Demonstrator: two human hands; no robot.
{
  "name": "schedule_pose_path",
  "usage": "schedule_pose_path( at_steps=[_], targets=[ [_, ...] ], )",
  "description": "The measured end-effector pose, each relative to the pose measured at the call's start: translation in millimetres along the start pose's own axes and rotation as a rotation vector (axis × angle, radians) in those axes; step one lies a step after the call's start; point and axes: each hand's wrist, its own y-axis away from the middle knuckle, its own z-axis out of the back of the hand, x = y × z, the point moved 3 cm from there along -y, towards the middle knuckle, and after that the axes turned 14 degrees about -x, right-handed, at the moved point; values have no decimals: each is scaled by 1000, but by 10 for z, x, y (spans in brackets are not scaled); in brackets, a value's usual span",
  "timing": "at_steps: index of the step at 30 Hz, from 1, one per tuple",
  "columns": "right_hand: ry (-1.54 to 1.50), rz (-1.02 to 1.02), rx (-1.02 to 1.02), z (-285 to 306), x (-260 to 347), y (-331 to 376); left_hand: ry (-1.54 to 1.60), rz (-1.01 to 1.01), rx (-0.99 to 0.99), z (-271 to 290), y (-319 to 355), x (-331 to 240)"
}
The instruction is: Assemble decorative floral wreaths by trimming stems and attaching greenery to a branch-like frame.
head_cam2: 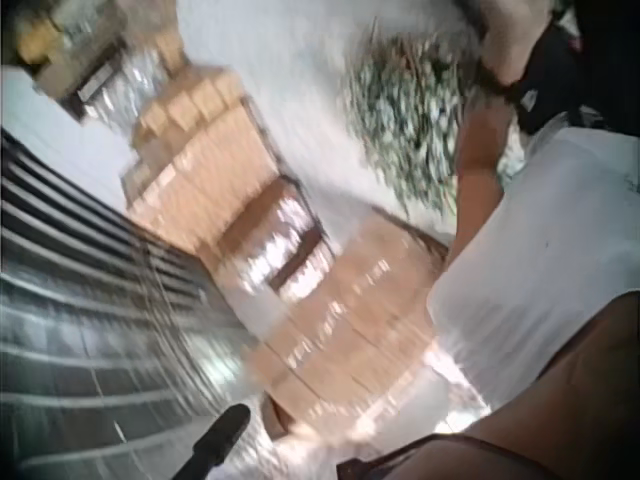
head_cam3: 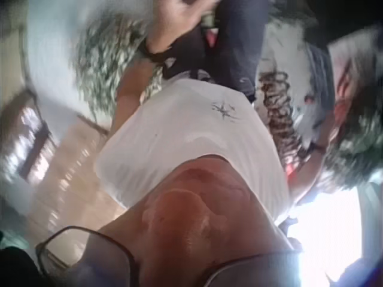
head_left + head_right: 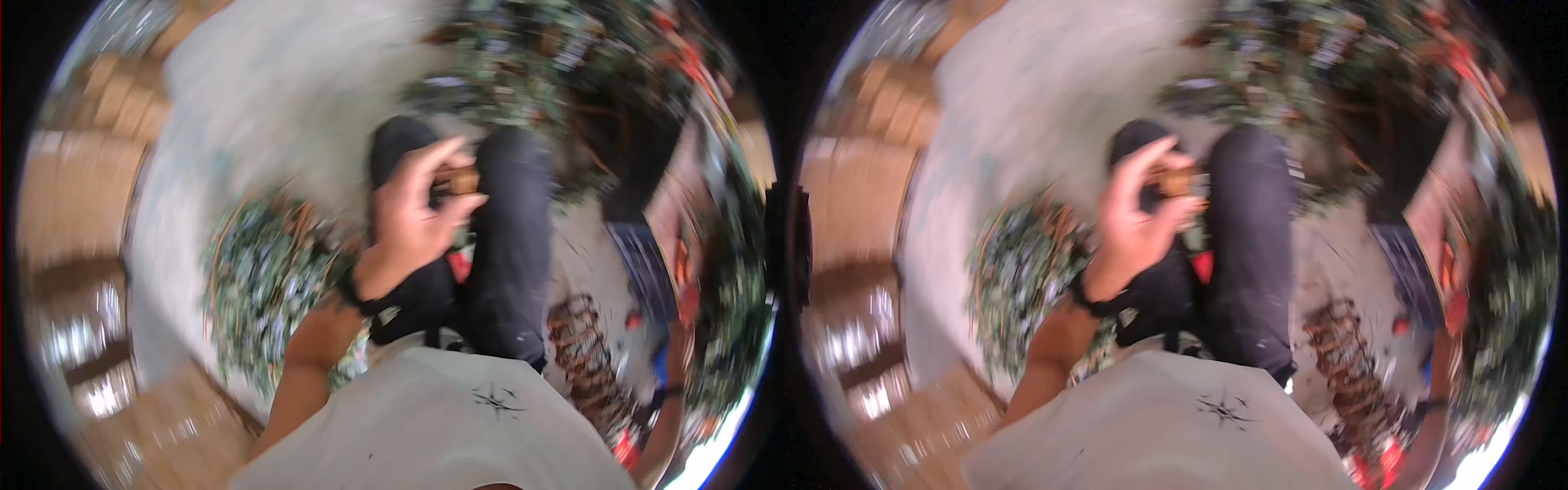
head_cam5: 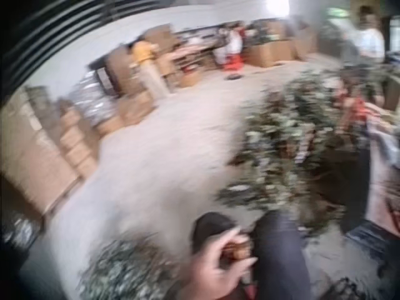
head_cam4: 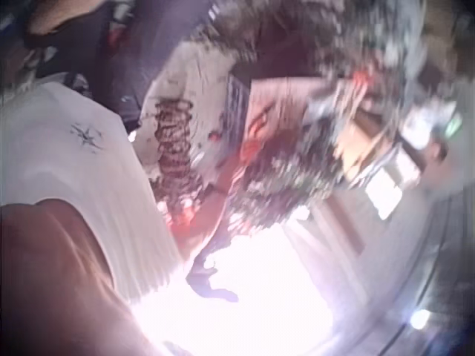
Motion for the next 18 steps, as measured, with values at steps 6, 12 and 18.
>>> schedule_pose_path(
  at_steps=[6,12,18],
  targets=[
    [-1087,138,-437,1494,2319,-1844,-166,-336,-198,151,286,-572],
    [-1703,333,-374,3104,4236,-2867,66,-2,-280,765,475,-647],
    [-1626,705,-301,3641,4887,-3257,83,-38,-504,1980,81,-539]
  ],
)
